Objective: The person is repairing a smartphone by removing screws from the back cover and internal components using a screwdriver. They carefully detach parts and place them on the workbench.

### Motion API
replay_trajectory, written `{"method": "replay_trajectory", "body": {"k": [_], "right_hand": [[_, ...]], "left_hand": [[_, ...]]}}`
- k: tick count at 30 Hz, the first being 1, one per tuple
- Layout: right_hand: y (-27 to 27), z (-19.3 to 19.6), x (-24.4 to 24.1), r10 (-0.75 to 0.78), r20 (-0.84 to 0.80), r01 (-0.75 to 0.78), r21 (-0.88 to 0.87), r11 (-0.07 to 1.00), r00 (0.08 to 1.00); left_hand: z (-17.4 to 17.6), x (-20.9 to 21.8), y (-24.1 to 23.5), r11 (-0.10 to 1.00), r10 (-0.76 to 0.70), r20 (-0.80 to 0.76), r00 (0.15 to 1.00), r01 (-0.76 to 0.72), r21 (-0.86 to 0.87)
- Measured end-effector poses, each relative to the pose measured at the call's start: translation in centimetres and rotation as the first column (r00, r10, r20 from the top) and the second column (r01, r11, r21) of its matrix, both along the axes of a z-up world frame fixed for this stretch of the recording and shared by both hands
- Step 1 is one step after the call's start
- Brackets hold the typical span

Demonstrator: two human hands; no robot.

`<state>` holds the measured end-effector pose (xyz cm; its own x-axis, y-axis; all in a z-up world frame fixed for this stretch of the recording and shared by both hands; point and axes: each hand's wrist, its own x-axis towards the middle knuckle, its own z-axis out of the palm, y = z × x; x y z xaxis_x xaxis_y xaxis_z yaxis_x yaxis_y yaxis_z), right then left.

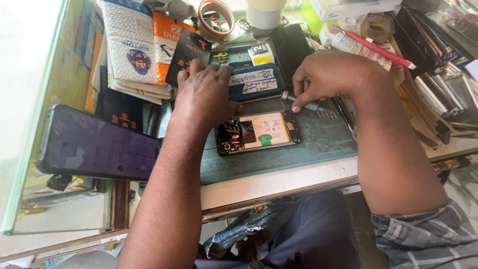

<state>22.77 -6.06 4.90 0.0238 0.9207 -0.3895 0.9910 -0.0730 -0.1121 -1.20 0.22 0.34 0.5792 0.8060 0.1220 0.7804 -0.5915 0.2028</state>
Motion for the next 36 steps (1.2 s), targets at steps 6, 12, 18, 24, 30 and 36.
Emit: {"method": "replay_trajectory", "body": {"k": [6, 12, 18, 24, 30, 36], "right_hand": [[-0.1, 0.0, 0.0, 0.016, 0.024, -0.016, 0.011, 1.0, 1.0], [-0.2, 0.2, 0.3, 0.029, -0.032, -0.026, 0.109, 0.994, 0.999], [0.0, 0.0, 0.9, 0.369, -0.147, -0.203, 0.626, 0.753, 0.918], [0.3, -0.7, 1.1, 0.517, -0.368, -0.298, 0.508, 0.808, 0.773], [0.2, -0.6, 1.5, 0.491, -0.491, -0.313, 0.402, 0.86, 0.719], [0.2, -0.4, 2.5, 0.538, -0.557, -0.282, 0.482, 0.83, 0.633]], "left_hand": [[0.0, -0.1, 0.1, 0.997, 0.004, -0.007, 1.0, -0.004, 0.078], [0.8, -0.6, 0.1, 0.998, -0.017, 0.134, 0.991, 0.009, 0.064], [2.0, -1.6, 0.4, 0.999, -0.042, 0.235, 0.971, 0.04, 0.013], [3.1, -2.1, -0.2, 0.983, -0.176, 0.24, 0.955, 0.185, -0.015], [3.4, -1.9, -0.3, 0.982, -0.172, 0.283, 0.944, 0.186, -0.024], [3.0, -2.4, 0.8, 0.936, -0.325, 0.538, 0.778, 0.346, 0.065]]}}
